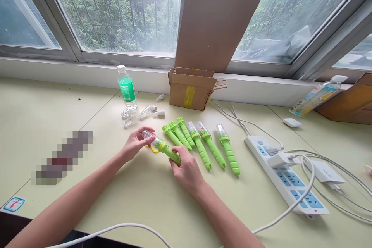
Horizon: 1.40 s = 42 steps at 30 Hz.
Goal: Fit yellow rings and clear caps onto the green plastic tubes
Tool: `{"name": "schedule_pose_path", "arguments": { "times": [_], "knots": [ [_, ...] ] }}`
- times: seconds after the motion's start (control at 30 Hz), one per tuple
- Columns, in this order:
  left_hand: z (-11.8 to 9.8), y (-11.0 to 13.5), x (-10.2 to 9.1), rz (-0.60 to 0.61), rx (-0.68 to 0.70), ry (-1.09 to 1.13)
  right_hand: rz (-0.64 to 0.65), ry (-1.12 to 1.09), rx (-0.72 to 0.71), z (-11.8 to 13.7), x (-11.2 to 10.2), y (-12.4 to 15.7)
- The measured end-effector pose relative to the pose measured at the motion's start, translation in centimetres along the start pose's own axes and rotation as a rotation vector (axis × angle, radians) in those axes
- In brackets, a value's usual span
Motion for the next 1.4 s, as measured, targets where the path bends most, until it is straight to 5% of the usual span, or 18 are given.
{"name": "schedule_pose_path", "arguments": {
  "times": [0.27,1.4],
  "knots": [
    [0.1,0.2,0.0,-0.047,-0.001,-0.059,-0.096,0.032,-0.034,-0.2,-1.1,-0.2],
    [0.6,0.0,-1.1,-0.168,-0.019,0.074,-0.010,0.051,-0.002,-0.5,-0.8,-0.4]
  ]
}}
Point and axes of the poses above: each hand's wrist, its own y-axis away from the middle knuckle, its own x-axis out of the palm, z = x × y, the point moved 9 cm from there along -y, towards the middle knuckle, and after that the axes turned 10 degrees about y, right-handed, at the moved point
